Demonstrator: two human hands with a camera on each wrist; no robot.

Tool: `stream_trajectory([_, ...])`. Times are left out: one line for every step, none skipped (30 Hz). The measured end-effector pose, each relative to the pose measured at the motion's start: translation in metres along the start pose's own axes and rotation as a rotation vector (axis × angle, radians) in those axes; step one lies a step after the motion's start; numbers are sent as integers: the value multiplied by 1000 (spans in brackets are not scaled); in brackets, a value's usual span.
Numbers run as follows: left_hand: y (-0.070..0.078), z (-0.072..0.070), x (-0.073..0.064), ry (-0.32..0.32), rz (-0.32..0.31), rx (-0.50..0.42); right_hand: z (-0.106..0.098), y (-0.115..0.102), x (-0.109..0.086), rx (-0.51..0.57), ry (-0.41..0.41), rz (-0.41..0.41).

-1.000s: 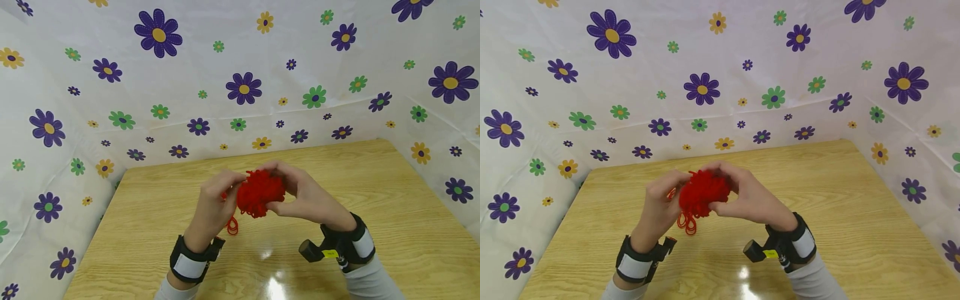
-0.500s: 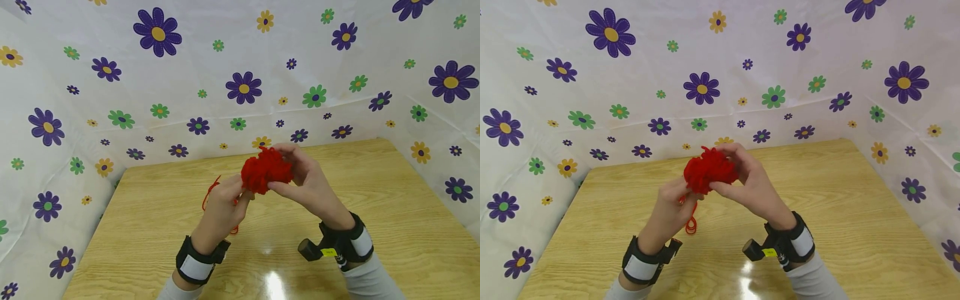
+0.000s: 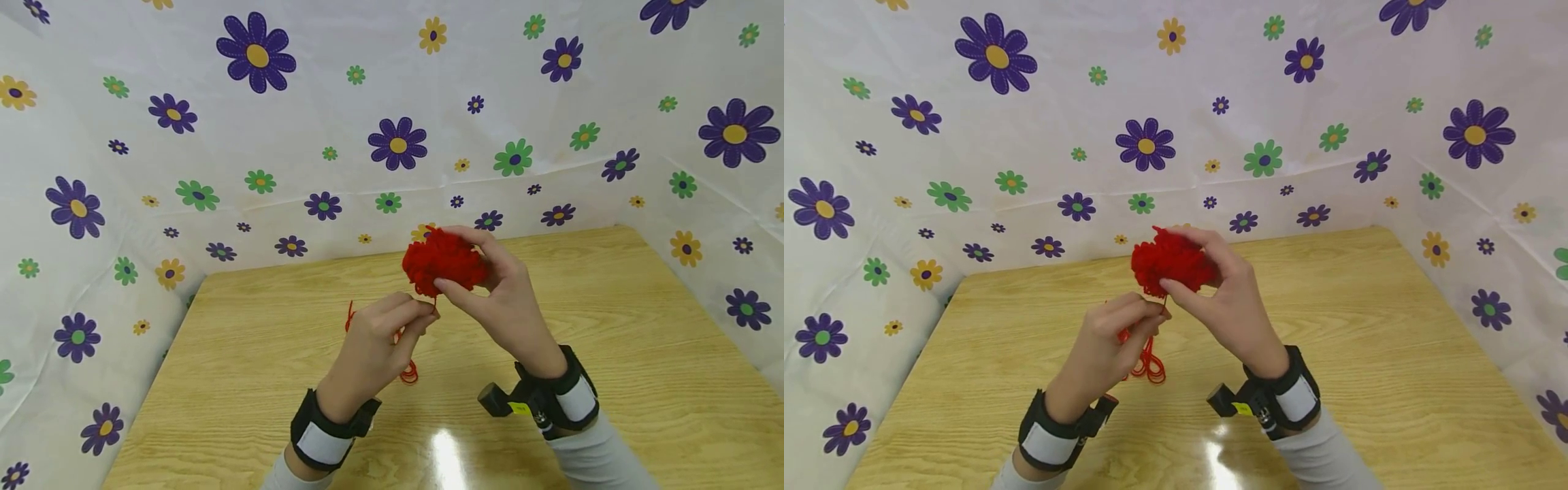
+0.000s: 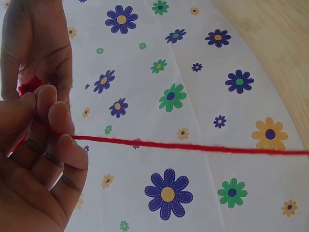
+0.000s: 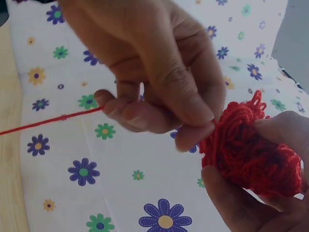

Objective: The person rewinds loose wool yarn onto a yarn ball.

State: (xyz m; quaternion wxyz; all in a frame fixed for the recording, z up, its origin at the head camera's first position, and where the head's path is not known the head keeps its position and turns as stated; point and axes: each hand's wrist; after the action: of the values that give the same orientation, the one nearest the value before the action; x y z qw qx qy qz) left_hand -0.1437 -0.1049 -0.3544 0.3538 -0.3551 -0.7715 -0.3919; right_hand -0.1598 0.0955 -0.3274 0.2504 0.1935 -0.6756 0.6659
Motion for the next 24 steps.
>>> stream_trajectory([0, -1, 1, 1, -1, -8, 0, 0, 0, -6, 3, -18])
stream_trajectory([0, -2, 1, 3, -6, -19, 1, 1, 0, -13, 6, -35])
stream_trajectory([0, -3, 1, 7, -13, -33, 1, 1, 1, -17, 6, -51])
stream_trajectory([0, -4, 2, 13, -21, -45, 1, 2, 1, -24, 6, -64])
stream_trajectory([0, -6, 2, 20, -28, -59, 1, 3, 0, -35, 6, -73])
stream_trajectory([0, -8, 2, 28, -36, -72, 1, 3, 0, -47, 6, -79])
stream_trajectory([-1, -9, 2, 36, -43, -84, 1, 4, 0, -62, 5, -81])
stream_trajectory([-1, -10, 2, 47, -48, -97, 1, 4, 0, -75, 0, -80])
stream_trajectory([-2, -12, 2, 60, -48, -107, 1, 4, 0, -93, -6, -78])
stream_trajectory([-2, -13, 3, 74, -44, -115, 1, 4, 0, -109, -17, -72])
stream_trajectory([-3, -14, 3, 93, -37, -125, 1, 4, 0, -128, -30, -62])
stream_trajectory([-3, -15, 3, 115, -27, -133, 1, 3, 0, -143, -48, -51])
stream_trajectory([-4, -16, 3, 138, -13, -139, 0, 3, 0, -157, -69, -42])
stream_trajectory([-4, -17, 3, 163, 2, -144, 0, 2, 0, -169, -92, -32])
stream_trajectory([-5, -18, 3, 188, 19, -144, -1, 1, 0, -182, -115, -24])
stream_trajectory([-5, -19, 4, 212, 33, -142, -1, 0, 0, -188, -141, -16])
stream_trajectory([-5, -19, 4, 233, 45, -140, -1, 0, 0, -189, -167, -11])
stream_trajectory([-6, -20, 4, 251, 55, -136, -2, -1, 0, -187, -193, -5])
stream_trajectory([-6, -20, 4, 264, 61, -133, -2, -1, 0, -185, -217, -1])
stream_trajectory([-6, -20, 4, 276, 61, -129, -3, -2, 0, -178, -239, 6])
stream_trajectory([-6, -20, 4, 285, 60, -126, -3, -3, 0, -169, -260, 12])
stream_trajectory([-6, -20, 5, 292, 57, -124, -4, -4, 0, -161, -281, 19])
stream_trajectory([-6, -21, 5, 299, 54, -122, -5, -5, 0, -152, -300, 25])
stream_trajectory([-6, -21, 5, 304, 50, -121, -6, -6, 0, -144, -318, 33])
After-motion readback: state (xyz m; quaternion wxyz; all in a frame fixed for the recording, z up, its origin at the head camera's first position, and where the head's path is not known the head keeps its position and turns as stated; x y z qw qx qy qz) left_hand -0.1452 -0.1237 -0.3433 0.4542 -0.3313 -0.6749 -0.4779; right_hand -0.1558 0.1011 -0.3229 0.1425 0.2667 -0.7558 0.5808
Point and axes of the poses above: each hand's wrist, its own x-axis towards the middle knuckle, its own z-axis out of the palm, y = z × x, and after that the axes turned 14 degrees about y, right-handed
